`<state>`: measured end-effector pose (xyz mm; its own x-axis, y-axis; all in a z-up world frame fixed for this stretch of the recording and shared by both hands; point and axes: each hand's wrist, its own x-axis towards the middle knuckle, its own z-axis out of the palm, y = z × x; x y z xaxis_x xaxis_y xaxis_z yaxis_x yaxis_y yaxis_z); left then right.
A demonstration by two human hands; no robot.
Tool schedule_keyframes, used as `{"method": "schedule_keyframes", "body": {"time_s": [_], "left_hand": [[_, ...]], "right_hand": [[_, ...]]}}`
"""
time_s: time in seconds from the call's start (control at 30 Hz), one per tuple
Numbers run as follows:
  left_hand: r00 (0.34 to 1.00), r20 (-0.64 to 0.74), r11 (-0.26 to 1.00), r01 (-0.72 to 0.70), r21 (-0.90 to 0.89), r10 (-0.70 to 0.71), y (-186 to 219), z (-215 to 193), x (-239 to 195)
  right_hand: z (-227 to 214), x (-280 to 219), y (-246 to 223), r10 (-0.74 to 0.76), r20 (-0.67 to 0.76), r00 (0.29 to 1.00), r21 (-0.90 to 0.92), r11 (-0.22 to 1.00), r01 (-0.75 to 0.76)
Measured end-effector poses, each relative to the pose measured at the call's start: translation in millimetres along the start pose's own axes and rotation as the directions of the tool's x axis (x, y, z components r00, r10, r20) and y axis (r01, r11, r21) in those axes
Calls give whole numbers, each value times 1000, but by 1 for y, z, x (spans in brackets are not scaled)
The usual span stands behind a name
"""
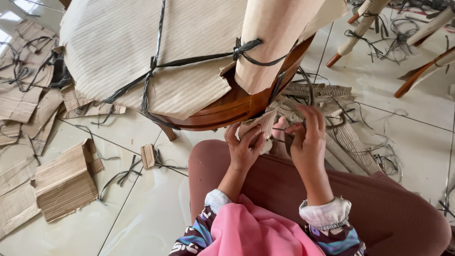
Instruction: Wrapping chair legs with protective cardboard and securing them with ties
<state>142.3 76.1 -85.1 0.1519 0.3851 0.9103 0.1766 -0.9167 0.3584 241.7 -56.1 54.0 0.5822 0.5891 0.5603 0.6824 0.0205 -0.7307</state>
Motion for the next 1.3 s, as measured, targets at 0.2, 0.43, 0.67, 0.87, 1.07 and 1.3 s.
{"method": "schedule_keyframes", "body": {"time_s": [0.2,0.43,0.67,0.87,1.07,1.3], "left_hand": [[999,-24,999,28,-17,-29,-5,2,-12],[999,-27,997,28,-77,-30,-7,2,-17],[998,12,970,67,-234,-66,0,-7,-5],[972,52,844,226,-486,-231,-10,-12,-14],[928,57,719,324,-615,-369,-36,7,-44],[851,275,421,471,-775,-447,-8,-21,34]], "right_hand": [[1,-13,12,236,46,971,-166,960,-225],[23,-8,16,242,-83,967,131,964,-231],[83,-16,14,-29,-192,981,-17,1000,26],[85,-9,-3,-17,-42,999,398,917,32],[97,-3,49,164,232,959,405,880,-248],[100,29,14,293,262,919,406,831,-381]]}}
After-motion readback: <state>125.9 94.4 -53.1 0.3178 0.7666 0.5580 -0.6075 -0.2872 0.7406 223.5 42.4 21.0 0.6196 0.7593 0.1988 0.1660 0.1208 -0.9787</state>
